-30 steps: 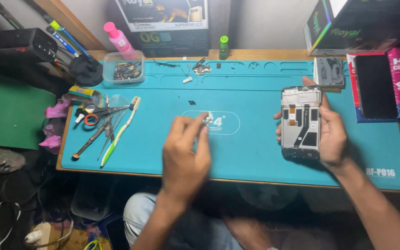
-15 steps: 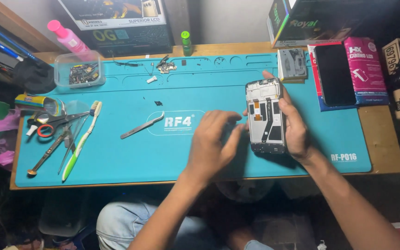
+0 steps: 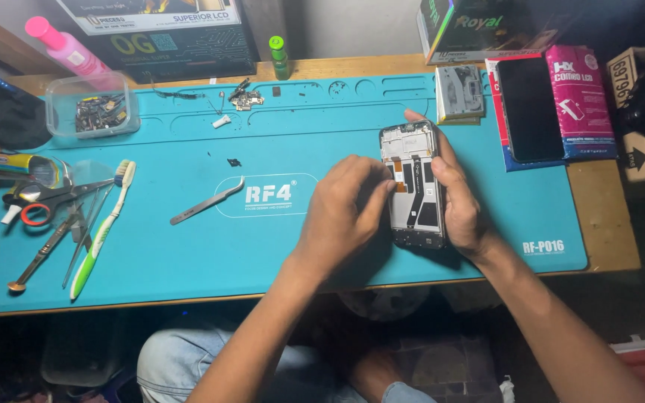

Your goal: The person uses tweezers to remove small black adhesive pieces from the internal frame of a disassembled smartphone. They repeatedly pick up the pieces and place them on the blue work mat. The person also uses a white plastic spudger to pry and lift components inside the phone.

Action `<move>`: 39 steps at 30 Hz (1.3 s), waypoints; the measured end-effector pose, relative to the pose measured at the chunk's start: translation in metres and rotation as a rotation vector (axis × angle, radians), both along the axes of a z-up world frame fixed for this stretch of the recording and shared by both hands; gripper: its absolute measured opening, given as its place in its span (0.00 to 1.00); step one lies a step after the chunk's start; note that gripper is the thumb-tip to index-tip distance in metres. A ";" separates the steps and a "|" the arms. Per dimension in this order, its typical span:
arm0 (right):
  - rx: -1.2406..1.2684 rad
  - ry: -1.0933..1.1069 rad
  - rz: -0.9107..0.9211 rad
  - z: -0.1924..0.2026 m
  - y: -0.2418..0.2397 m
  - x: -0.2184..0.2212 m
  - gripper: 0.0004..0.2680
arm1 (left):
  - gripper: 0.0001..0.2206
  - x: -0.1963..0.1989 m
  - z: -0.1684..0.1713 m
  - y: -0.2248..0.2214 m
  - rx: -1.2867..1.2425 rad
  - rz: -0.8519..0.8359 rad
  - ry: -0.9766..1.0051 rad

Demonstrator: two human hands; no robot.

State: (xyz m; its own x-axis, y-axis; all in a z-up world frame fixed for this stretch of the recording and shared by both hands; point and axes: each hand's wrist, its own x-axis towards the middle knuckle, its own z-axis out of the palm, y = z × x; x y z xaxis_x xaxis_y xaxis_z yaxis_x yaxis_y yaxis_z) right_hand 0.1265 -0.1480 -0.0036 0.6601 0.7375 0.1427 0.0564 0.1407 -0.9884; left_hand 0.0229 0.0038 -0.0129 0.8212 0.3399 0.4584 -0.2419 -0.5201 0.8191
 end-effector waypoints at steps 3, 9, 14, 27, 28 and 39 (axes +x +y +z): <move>0.001 -0.028 0.005 -0.003 0.000 0.001 0.28 | 0.03 0.003 -0.006 -0.001 0.039 -0.009 -0.009; -0.033 -0.077 -0.018 0.016 0.007 -0.010 0.27 | 0.03 0.005 -0.015 -0.011 0.200 0.042 -0.001; -0.034 -0.095 -0.038 0.013 0.006 -0.010 0.26 | 0.01 0.004 -0.010 -0.021 0.233 0.129 0.028; 0.053 0.031 -0.082 0.014 0.012 -0.015 0.27 | 0.00 -0.005 0.002 -0.022 0.159 0.143 -0.029; 0.052 0.031 -0.082 0.013 0.011 -0.014 0.27 | 0.00 -0.005 0.001 -0.021 0.158 0.144 -0.029; 0.002 -0.053 -0.061 0.015 0.011 -0.018 0.27 | 0.04 -0.004 -0.006 -0.017 0.024 0.094 -0.071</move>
